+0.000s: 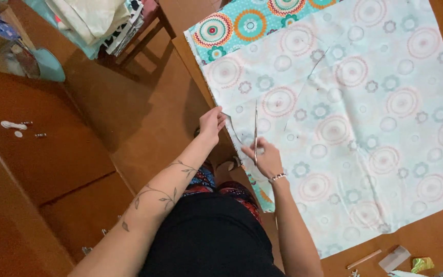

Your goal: The person uses scissors to cut a curved shape out of a piece of light-colored patterned fabric on a wooden table.

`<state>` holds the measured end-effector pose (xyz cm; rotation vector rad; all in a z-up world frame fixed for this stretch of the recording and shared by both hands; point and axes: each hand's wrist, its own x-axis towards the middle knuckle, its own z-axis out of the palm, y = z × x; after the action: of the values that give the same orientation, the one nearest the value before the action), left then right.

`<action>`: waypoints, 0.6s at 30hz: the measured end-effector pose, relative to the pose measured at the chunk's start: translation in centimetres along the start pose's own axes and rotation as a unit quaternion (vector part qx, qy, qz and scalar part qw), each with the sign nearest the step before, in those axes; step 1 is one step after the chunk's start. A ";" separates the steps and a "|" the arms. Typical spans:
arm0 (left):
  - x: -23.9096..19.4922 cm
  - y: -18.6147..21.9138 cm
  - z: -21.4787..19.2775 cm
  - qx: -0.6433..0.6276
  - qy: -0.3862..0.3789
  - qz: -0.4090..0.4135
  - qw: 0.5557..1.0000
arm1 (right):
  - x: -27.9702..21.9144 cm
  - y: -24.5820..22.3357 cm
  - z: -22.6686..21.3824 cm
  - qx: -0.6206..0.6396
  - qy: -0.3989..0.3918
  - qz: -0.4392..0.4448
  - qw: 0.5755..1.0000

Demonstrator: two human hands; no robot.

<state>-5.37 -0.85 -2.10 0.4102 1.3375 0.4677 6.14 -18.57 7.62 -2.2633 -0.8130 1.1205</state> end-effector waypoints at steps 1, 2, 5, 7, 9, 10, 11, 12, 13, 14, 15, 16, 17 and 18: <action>-0.9 0.7 0.2 0.001 -0.001 0.000 1.000 | -0.6 0.0 0.2 0.000 0.001 0.000 1.000; -1.8 1.5 0.4 0.032 0.006 0.015 0.999 | -1.2 0.0 0.5 0.000 -0.069 0.014 0.998; -2.4 2.3 0.7 0.086 0.010 0.040 0.995 | -1.9 0.7 1.8 0.009 -0.168 0.032 0.985; -2.3 2.6 0.7 0.108 0.007 0.050 0.993 | -1.7 1.5 2.9 0.016 -0.197 0.036 0.980; -2.6 3.1 0.4 0.133 -0.004 0.066 0.989 | -1.3 2.4 4.2 0.058 -0.214 0.064 0.973; -2.2 3.2 0.1 0.135 -0.005 0.065 0.989 | -1.1 2.1 4.4 0.060 -0.214 0.066 0.973; -1.9 3.2 -0.1 0.129 -0.012 0.055 0.990 | -0.9 1.9 4.5 0.056 -0.200 0.069 0.976; -1.5 3.1 -0.2 0.123 -0.019 0.046 0.991 | -0.7 1.8 4.5 0.052 -0.185 0.071 0.979; -1.5 3.2 -0.4 0.124 -0.019 0.044 0.991 | -0.1 2.1 5.1 0.053 -0.185 0.073 0.979; -1.5 3.2 -0.7 0.125 -0.023 0.035 0.991 | 0.5 2.5 5.7 0.046 -0.163 0.078 0.982; -1.5 3.2 -0.9 0.124 -0.026 0.026 0.992 | 1.1 3.0 6.3 0.038 -0.142 0.084 0.986; -2.1 3.1 -1.1 0.125 -0.026 0.025 0.992 | 1.5 3.5 7.0 0.039 -0.142 0.085 0.985; -2.6 3.3 -1.2 0.108 -0.036 0.004 0.994 | 2.2 3.8 7.7 0.045 -0.130 0.078 0.987; -3.2 3.5 -1.3 0.091 -0.046 -0.017 0.995 | 2.9 4.2 8.3 0.051 -0.118 0.072 0.989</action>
<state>-7.44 0.41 2.15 0.5512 1.2990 0.2957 1.93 -18.23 -1.21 -2.1592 -0.6716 1.4828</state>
